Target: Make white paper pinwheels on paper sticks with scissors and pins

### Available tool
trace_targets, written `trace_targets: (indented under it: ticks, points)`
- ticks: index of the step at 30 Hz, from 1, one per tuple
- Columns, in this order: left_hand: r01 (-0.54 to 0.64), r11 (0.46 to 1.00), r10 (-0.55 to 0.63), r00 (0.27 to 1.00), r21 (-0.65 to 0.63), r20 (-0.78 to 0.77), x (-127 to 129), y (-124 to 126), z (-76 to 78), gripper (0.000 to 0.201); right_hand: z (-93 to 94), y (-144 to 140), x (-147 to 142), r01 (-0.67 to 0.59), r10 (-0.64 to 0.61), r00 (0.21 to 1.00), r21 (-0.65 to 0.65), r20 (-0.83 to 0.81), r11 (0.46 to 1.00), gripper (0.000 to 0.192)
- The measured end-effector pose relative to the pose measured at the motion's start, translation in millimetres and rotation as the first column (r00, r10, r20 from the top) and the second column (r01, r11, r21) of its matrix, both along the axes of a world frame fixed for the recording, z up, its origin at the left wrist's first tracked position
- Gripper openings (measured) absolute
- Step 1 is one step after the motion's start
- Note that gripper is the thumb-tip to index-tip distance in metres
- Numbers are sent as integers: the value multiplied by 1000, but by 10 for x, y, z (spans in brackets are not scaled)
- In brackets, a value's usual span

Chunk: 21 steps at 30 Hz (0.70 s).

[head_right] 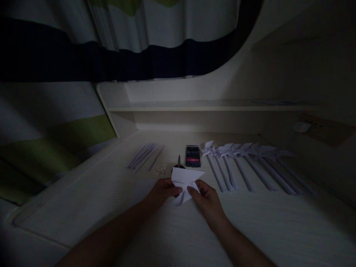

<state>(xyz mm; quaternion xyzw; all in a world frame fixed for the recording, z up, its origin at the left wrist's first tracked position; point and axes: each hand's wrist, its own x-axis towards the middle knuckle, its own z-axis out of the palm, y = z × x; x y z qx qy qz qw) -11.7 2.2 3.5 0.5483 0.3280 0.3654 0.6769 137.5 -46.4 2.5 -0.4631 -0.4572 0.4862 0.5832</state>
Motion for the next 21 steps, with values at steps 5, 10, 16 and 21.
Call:
trace_targets:
  ticks: [5,10,16,21]
  points:
    - [-46,999,48,995,17,-83,9,-11,13,24,-33,5,-20,0,-1,1000,-6,-31,1000,27]
    - [-65,997,71,987,46,-141,20,-13,-10,27,-60,17,-5,11,-11,1000,16,20,1000,21]
    - [-78,994,87,987,77,-136,39,-27,-76,27,-70,11,-12,14,-18,993,41,118,999,21]
    - [-129,990,137,977,58,-162,68,-53,-73,22,-125,17,-24,28,-38,976,48,215,998,20]
